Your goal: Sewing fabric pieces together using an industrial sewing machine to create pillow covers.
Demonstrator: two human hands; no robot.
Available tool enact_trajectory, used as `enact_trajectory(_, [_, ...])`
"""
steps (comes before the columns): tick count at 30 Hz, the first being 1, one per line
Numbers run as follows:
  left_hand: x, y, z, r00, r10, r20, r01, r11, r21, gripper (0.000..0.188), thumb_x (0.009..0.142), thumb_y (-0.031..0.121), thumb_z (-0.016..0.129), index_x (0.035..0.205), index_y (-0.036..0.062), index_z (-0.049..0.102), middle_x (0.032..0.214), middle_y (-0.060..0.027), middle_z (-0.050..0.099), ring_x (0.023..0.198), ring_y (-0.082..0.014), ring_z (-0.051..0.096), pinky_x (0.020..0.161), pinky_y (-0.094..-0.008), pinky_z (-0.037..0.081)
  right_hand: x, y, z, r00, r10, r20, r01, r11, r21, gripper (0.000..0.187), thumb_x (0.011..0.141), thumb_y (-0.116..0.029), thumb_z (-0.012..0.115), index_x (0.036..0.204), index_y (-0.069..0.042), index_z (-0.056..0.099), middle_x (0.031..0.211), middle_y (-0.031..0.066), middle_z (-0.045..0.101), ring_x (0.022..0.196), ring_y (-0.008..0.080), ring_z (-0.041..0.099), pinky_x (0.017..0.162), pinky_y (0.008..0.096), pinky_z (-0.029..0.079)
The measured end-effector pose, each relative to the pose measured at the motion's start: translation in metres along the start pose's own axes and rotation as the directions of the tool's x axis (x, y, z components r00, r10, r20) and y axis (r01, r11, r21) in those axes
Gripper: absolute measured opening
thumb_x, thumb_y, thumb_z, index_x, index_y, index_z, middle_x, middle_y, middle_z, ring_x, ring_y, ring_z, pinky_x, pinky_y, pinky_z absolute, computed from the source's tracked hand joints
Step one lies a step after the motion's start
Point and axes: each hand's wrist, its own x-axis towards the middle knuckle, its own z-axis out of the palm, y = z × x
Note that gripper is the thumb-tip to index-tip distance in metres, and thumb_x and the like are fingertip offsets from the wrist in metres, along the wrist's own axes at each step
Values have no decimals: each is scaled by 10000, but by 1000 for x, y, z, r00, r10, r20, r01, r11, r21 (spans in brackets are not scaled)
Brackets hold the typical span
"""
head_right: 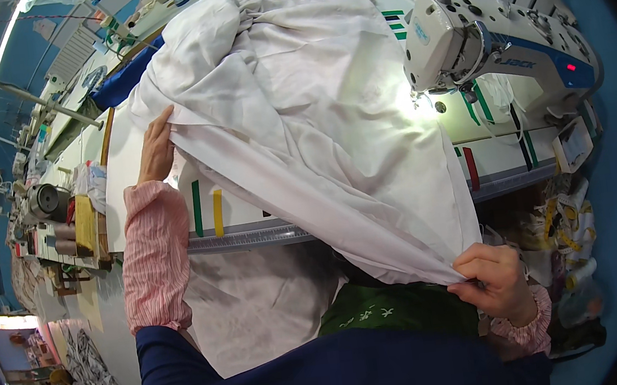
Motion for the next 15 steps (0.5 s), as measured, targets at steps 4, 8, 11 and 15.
enact_trajectory(4, [12, -35, -8, 988, -108, -111, 73, 958, -278, 339, 852, -59, 521, 1178, -30, 612, 1244, -143, 610, 1170, -291, 562, 1021, -329, 419, 6, -3, 5, 1000, 3, -20, -3, 1000, -11, 160, 731, -74, 784, 813, -14, 659, 788, 111, 650, 615, 235, 632, 535, 308, 479])
enact_trajectory(8, [-4, -94, -105, 939, -280, -201, 113, 802, -586, 281, 842, -79, 531, 1095, -42, 648, 1136, -104, 644, 1058, -207, 601, 934, -308, 459, 23, -8, 17, 998, -23, -59, 17, 996, -93, 117, 745, -61, 752, 800, -23, 656, 762, 104, 636, 642, 258, 624, 554, 326, 473])
enact_trajectory(11, [-58, -113, -243, 925, -216, -311, 187, 975, -123, 293, 908, 42, 481, 1139, -42, 642, 1172, -107, 647, 1065, -207, 609, 936, -318, 467, 44, -6, 38, 991, -112, -67, 109, 993, -43, 179, 720, 11, 730, 874, -4, 638, 837, 122, 623, 713, 316, 625, 607, 366, 489])
enact_trajectory(15, [-206, -84, -469, 800, -265, -539, 421, 887, 189, 344, 989, 170, 444, 1224, -6, 623, 1218, -88, 639, 1072, -195, 616, 926, -321, 490, 81, -6, 72, 928, -341, -152, 344, 939, -2, 207, 715, 29, 710, 902, -4, 627, 860, 131, 616, 758, 333, 625, 649, 378, 492])
